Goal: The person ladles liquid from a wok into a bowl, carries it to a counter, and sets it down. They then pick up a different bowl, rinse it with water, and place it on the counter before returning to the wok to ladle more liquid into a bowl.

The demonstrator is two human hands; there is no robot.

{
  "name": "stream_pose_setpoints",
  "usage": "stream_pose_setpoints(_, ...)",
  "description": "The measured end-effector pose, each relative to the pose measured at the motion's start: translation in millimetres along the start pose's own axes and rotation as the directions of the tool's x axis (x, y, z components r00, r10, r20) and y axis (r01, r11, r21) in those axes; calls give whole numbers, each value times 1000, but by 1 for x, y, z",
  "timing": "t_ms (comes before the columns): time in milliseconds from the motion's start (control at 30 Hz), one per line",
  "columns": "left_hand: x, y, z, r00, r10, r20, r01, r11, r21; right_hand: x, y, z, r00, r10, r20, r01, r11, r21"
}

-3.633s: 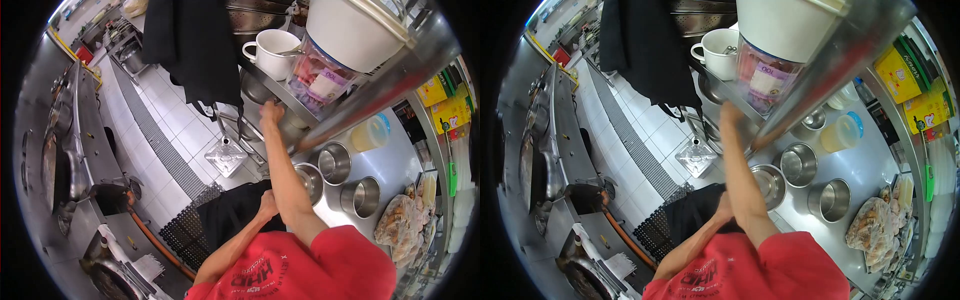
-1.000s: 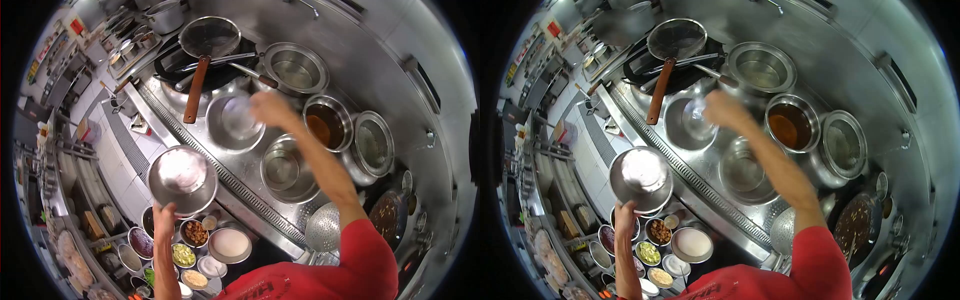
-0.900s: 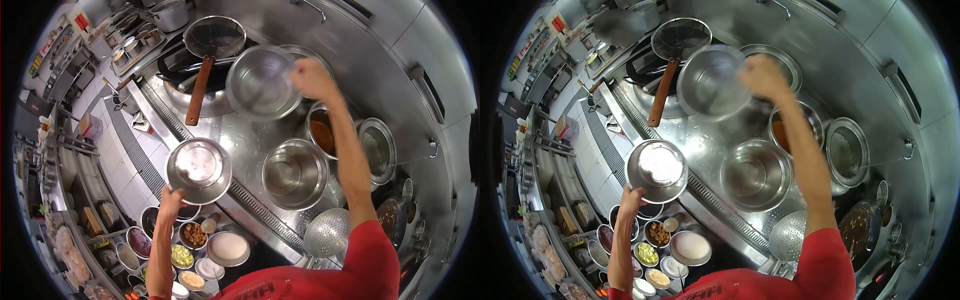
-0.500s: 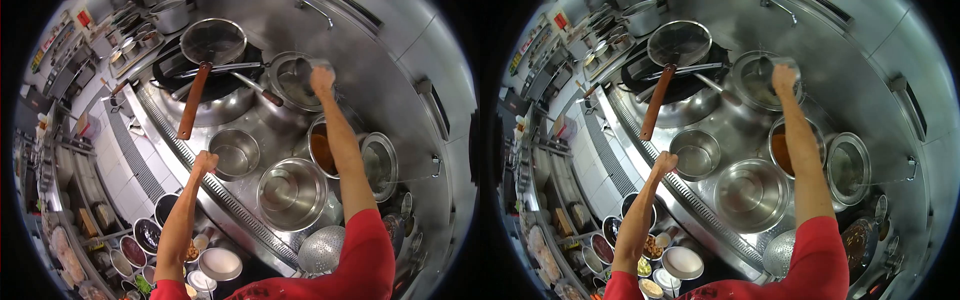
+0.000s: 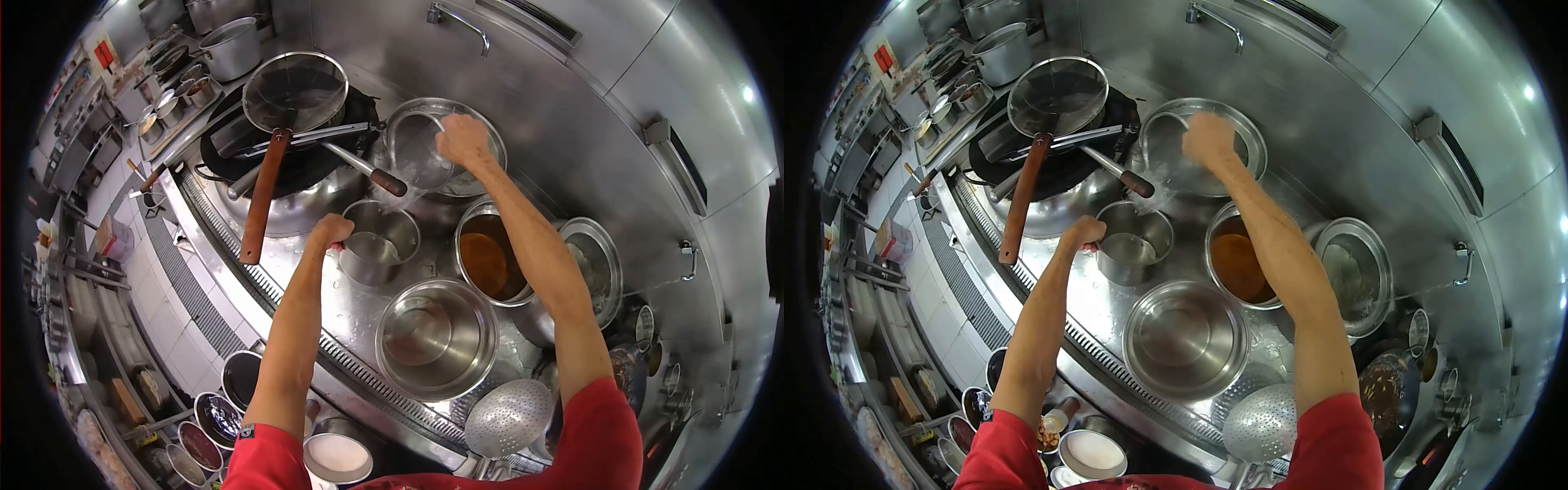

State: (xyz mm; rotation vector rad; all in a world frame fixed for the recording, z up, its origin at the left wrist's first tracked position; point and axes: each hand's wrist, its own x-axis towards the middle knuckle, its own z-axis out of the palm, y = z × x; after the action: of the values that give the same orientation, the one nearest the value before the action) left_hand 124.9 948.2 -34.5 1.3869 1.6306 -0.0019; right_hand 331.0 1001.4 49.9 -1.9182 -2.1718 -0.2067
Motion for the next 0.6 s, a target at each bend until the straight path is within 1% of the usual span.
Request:
stream_pose_setpoints(67, 4, 0, 2, 999, -2, -41, 3, 1000, 20, -6, -9, -5, 1000, -14, -14, 15, 1000, 11)
stream_pose_setpoints(100, 5, 0, 2, 999, -8, -38, 8, 1000, 22, -9, -18, -14, 999, -30, -31, 30, 999, 19)
stream_pose_setpoints(133, 6, -1, 2, 998, 8, -59, 0, 990, 140, -9, -19, -9, 995, -65, -70, 64, 998, -16)
stream_pose_setpoints(167, 8, -2, 3, 997, 29, -76, -8, 967, 255, -8, -20, -7, 996, -62, -64, 61, 998, -13)
stream_pose_setpoints(200, 10, -4, 7, 997, 25, -69, -7, 966, 257, -8, -20, -7, 998, -61, -14, 61, 998, -4)
stream_pose_setpoints(233, 10, -9, 13, 948, 133, -290, -30, 942, 334, -9, -21, -8, 997, -62, 35, 62, 998, 5)
stream_pose_setpoints(267, 13, -17, 18, 838, 248, -486, -30, 911, 412, -10, -20, -8, 997, -63, 40, 62, 998, 7)
stream_pose_setpoints(300, 17, -21, 28, 719, 359, -595, -96, 899, 427, -11, -20, -6, 997, -81, 7, 82, 997, -8)
stream_pose_setpoints(333, 21, -19, 42, 567, 455, -687, -158, 878, 452, -11, -23, -7, 994, -101, -31, 101, 995, -24)
stream_pose_setpoints(367, 22, -15, 56, 697, 368, -616, -199, 924, 327, -11, -25, -7, 994, -104, -29, 103, 994, -21)
stream_pose_setpoints(400, 27, -9, 75, 789, 237, -567, -120, 964, 236, -13, -27, -5, 987, -149, -62, 149, 989, -11)
stream_pose_setpoints(433, 29, -4, 83, 794, 235, -561, -118, 964, 236, -16, -26, 0, 977, -191, -95, 191, 982, -5)
stream_pose_setpoints(500, 20, 19, 78, 848, 33, -528, -37, 999, 4, -23, -23, 10, 972, -210, -103, 207, 978, -36)
stream_pose_setpoints(533, 26, 16, 79, 849, 33, -527, -38, 999, 3, -25, -25, 11, 968, -226, -109, 221, 974, -54)
stream_pose_setpoints(567, 32, 15, 79, 944, 170, -282, -143, 983, 115, -23, -26, 7, 968, -227, -107, 222, 973, -56)
stream_pose_setpoints(600, 36, 14, 81, 962, 274, -2, -269, 944, 189, -21, -25, -1, 982, -162, -96, 156, 985, -66)
